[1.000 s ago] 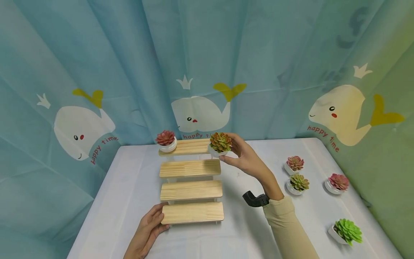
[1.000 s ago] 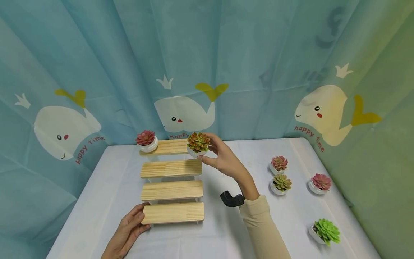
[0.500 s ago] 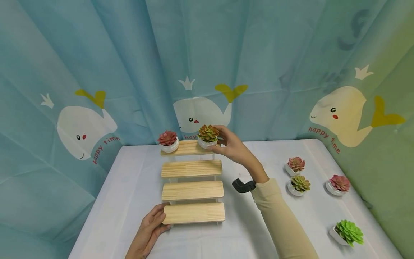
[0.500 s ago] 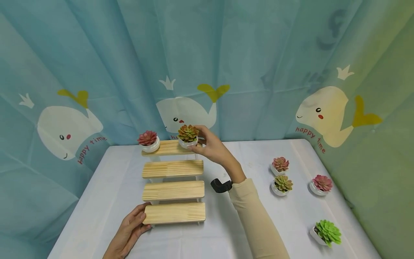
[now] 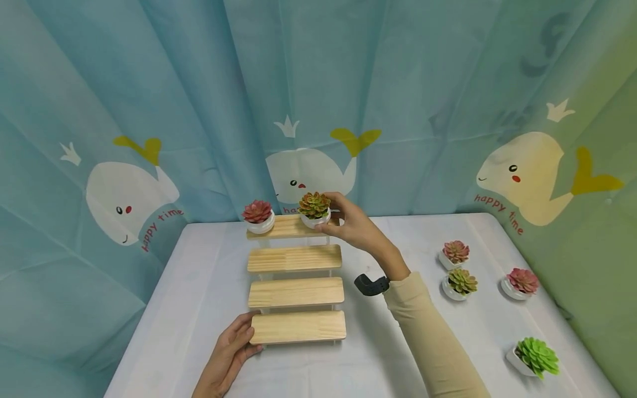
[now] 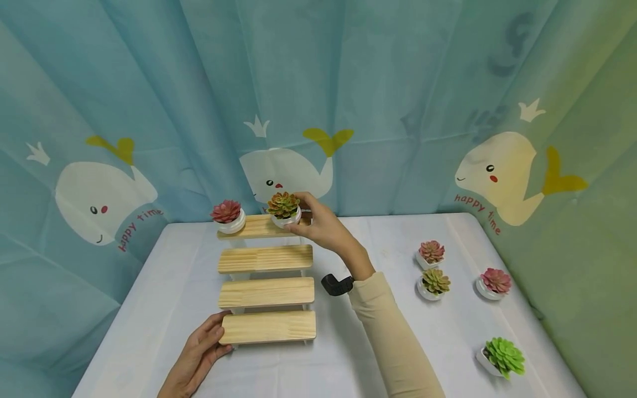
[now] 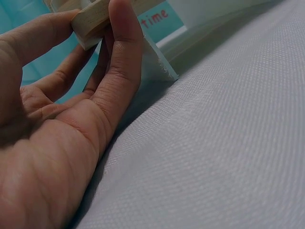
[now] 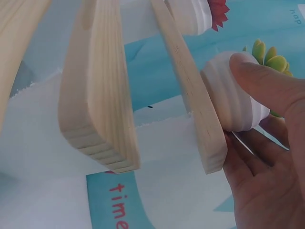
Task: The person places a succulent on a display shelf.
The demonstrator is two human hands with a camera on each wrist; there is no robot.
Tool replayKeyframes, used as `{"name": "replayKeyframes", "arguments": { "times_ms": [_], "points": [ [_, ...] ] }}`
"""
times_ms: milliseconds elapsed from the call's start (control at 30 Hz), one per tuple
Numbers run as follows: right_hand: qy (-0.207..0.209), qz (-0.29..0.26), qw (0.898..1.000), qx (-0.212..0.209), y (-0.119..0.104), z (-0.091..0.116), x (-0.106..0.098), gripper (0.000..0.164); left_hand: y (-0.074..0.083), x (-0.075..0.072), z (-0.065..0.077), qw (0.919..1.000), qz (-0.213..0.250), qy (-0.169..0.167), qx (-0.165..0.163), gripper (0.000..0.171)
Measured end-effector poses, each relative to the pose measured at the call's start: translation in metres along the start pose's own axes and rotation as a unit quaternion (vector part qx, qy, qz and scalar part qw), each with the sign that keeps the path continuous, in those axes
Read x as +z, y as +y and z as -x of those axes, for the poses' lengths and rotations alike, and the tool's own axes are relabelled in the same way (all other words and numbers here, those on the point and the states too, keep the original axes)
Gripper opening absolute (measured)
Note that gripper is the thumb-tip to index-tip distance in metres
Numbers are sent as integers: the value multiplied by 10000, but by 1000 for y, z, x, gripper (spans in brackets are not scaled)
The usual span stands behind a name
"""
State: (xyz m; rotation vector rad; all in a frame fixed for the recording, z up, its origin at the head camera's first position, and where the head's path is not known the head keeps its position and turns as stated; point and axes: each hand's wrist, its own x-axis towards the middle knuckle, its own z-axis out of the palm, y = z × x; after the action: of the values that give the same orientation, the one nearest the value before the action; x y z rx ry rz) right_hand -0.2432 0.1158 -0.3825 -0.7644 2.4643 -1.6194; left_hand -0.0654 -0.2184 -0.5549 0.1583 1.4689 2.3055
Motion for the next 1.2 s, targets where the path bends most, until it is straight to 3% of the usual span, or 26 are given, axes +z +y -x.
{"name": "replayKeyframes", "arguments": {
  "times_ms": [333,633,967,1200],
  "points": [
    [17,231,9997,59,2,1,1,77,0,-1,0,10000,-37,0,7,34],
    [231,-21,9996,174,2,10,0,80,1,2,-1,9999,-69,127,-1,35],
    [782,-480,9950,-384,9,28,-2,69,1,1,-1,9997,-232,100,7,36],
    [1455,-142,9863,-767,17,53,-3,64,2,1,-1,9997,-208,100,-7,34]
  ]
}}
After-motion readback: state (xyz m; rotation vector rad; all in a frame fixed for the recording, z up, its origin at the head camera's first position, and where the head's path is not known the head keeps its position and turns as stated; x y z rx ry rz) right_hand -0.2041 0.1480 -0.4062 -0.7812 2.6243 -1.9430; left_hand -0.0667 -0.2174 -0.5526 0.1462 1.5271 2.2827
